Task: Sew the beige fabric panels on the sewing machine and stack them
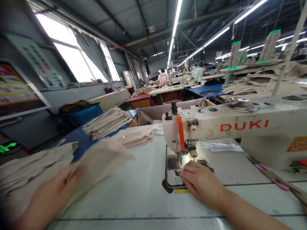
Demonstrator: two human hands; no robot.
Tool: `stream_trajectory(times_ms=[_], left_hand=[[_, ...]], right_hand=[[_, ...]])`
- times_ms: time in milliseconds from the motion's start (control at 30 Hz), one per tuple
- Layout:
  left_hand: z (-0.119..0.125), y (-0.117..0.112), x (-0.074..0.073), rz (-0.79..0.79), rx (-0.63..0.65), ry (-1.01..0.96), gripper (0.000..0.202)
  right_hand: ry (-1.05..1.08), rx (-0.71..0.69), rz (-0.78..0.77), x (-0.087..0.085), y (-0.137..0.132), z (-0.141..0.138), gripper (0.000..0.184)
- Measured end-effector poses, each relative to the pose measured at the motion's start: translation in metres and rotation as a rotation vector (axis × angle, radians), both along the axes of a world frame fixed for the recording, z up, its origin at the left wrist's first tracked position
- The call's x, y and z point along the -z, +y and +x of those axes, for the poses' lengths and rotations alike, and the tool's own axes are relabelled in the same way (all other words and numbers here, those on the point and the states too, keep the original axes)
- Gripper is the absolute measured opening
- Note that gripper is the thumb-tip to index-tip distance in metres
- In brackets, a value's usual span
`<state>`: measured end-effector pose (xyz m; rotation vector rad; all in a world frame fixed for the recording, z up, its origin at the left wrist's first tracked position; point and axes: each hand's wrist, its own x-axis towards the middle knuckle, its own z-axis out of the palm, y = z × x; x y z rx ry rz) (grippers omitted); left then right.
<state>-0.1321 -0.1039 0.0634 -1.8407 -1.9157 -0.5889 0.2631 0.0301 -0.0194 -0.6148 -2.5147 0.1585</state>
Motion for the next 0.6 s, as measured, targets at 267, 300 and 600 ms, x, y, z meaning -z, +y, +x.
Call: stream_trajectory(times_ms=[267, 300, 600], left_hand=[[0.021, 0.134, -0.057, 0.019, -0.075, 0.049, 0.033], [0.022, 0.136, -0.047, -0.006, -0.071, 0.060, 0.034], [-0.010, 0.079, -0.019, -0.103, -0.125, 0.093, 0.033]], right_hand=[[0.059, 0.012, 0.168, 0.009, 0.004, 0.005, 0.026], [0.071, 0.010, 0.204, 0.010, 0.005, 0.005, 0.026], [0.152, -0.031, 0.323, 0.009, 0.012, 0.005, 0.028]])
